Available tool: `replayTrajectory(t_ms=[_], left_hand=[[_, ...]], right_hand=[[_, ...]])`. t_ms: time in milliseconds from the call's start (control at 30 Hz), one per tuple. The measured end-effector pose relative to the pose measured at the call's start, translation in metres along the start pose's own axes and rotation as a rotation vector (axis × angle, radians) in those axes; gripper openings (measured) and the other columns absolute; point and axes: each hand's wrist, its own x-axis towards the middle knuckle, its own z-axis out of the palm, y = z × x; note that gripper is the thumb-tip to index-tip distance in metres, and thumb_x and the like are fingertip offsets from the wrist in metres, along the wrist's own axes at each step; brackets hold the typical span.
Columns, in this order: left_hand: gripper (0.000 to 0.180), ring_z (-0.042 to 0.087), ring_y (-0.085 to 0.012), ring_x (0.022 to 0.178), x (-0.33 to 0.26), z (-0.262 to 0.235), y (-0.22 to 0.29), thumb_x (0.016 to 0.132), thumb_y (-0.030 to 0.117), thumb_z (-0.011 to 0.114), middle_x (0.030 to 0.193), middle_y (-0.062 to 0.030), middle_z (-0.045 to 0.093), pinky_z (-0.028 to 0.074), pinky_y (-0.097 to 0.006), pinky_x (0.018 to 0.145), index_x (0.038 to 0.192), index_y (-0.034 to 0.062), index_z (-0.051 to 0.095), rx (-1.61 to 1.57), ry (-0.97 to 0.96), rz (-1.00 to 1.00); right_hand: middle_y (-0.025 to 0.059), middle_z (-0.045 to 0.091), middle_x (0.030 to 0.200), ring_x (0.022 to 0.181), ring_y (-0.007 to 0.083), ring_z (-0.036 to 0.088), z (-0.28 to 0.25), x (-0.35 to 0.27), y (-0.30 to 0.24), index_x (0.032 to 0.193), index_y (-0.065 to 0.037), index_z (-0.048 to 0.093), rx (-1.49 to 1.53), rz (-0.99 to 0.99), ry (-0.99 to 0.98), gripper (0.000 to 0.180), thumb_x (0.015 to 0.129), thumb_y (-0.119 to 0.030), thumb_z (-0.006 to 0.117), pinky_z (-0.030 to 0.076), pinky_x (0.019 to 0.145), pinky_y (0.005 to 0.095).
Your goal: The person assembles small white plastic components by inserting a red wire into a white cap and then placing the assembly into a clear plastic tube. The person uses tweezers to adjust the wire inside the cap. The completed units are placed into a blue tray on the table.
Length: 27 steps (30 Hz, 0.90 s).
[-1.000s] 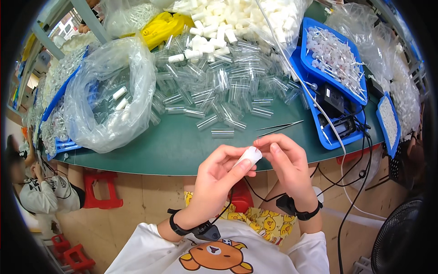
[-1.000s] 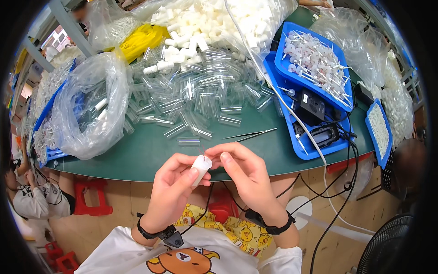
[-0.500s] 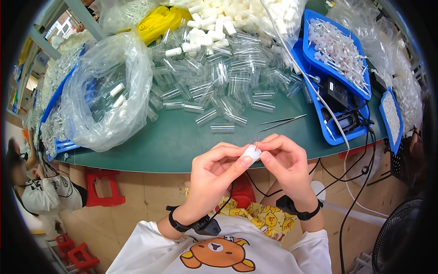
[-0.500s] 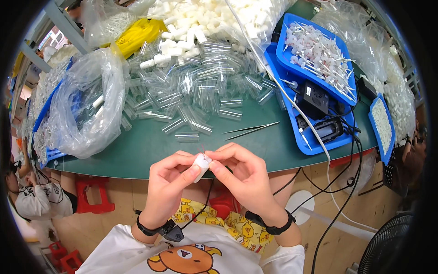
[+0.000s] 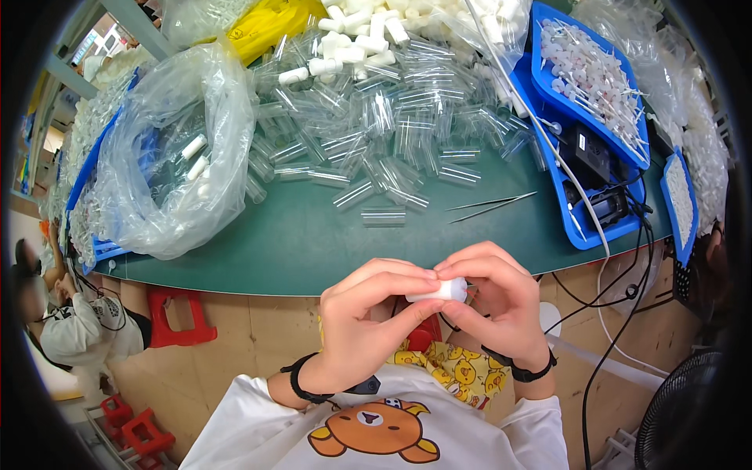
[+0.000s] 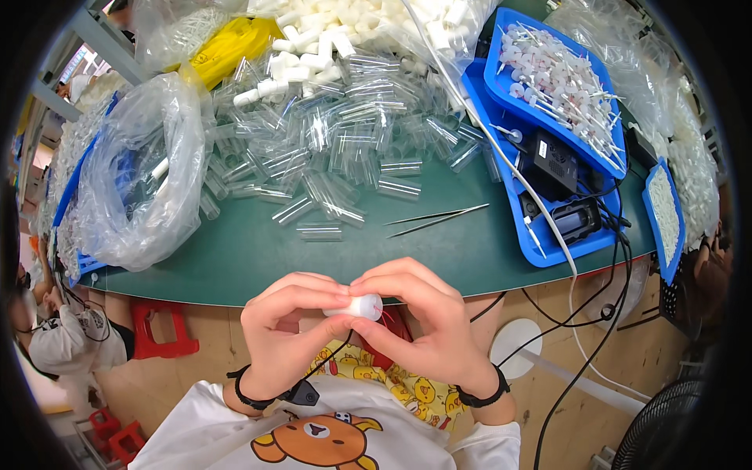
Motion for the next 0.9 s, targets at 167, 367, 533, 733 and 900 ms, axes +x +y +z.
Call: replayTrajectory(t_ms=[167,367,533,733,900], left_hand=[[0.026,0.062,-0.0175,0.084,0.003,0.004,0.002,0.069,-0.004,0.07,0.094,-0.0102,0.063,0.051,-0.025,0.07,0.093,-0.0013,0.061,-0.143,-0.005,-0.113],[0.035,0.058,-0.0184,0.084,0.009,-0.008,-0.005,0.067,-0.006,0.069,0.096,-0.0114,0.061,0.047,-0.03,0.074,0.1,0.0,0.058,0.155,0.031,-0.088],[0.04,0.05,-0.0253,0.094,0.027,-0.012,-0.02,0.068,0.0,0.067,0.1,-0.0076,0.058,0.041,-0.032,0.082,0.106,0.0038,0.058,0.829,0.135,0.084],[0.034,0.049,-0.0228,0.093,0.024,-0.011,-0.028,0.069,0.0,0.066,0.097,-0.005,0.056,0.039,-0.031,0.082,0.103,0.0038,0.061,0.869,0.061,-0.01],[0.033,0.052,-0.0145,0.085,0.015,-0.012,-0.011,0.072,-0.001,0.065,0.092,-0.007,0.054,0.043,-0.026,0.073,0.104,0.0017,0.061,0.282,-0.089,-0.115]], right_hand=[[0.0109,0.058,0.091,0.081,0.0202,0.057,-0.002,-0.002,-0.003,0.094,0.002,0.058,-0.197,-0.008,0.079,0.025,0.07,0.001,0.066,0.047,0.068,0.028],[0.0114,0.055,0.088,0.075,0.0159,0.053,-0.011,-0.008,0.0,0.091,0.003,0.056,-0.299,-0.063,0.232,0.017,0.074,0.004,0.058,0.044,0.062,0.0256],[0.0132,0.049,0.093,0.081,0.0207,0.057,-0.016,-0.008,0.008,0.095,0.005,0.05,-0.252,-0.129,0.303,0.016,0.079,0.005,0.051,0.046,0.069,0.0283],[0.013,0.044,0.098,0.09,0.0297,0.062,-0.007,-0.009,0.015,0.101,0.004,0.045,-0.159,-0.125,0.298,0.018,0.083,0.005,0.047,0.049,0.077,0.0338],[0.0103,0.043,0.093,0.081,0.0285,0.062,0.008,-0.003,0.018,0.098,0.002,0.044,-0.108,-0.176,0.407,0.014,0.09,-0.009,0.045,0.05,0.075,0.0359]])
